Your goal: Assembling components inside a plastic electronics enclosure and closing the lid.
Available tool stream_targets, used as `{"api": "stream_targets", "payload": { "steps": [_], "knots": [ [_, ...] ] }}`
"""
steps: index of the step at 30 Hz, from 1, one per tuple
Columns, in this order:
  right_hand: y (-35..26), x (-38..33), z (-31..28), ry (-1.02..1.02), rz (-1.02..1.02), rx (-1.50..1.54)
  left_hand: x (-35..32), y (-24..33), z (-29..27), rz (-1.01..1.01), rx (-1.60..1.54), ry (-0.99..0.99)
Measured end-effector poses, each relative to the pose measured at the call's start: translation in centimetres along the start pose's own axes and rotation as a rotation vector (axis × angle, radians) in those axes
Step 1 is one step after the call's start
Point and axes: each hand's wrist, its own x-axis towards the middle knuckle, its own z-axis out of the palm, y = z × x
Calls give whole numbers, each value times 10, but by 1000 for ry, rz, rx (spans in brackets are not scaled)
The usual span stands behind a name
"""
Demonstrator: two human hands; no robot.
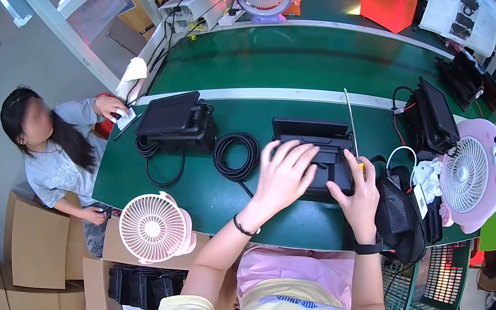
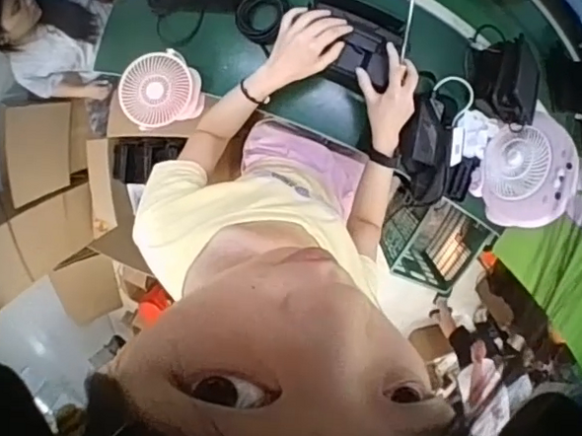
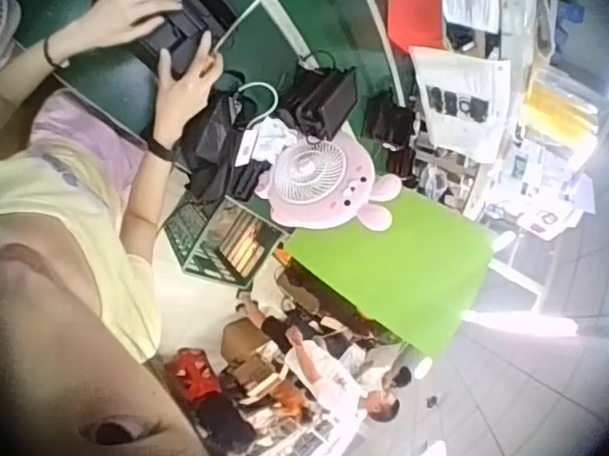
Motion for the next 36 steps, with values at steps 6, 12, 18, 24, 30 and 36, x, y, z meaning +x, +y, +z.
{"api": "stream_targets", "payload": {
  "steps": [6,12,18,24,30,36],
  "knots": [
    [4,-2,9,16,32,109,21,12,21,139,-187,-215],
    [22,-12,20,130,84,385,24,12,18,192,-182,-239],
    [8,-11,16,224,270,588,21,15,24,178,-187,-244],
    [19,-8,17,122,181,565,6,24,31,208,-16,-148],
    [16,-7,15,108,158,610,1,28,30,280,140,-249],
    [18,-10,20,119,161,591,-8,29,36,307,237,-224]
  ]
}}
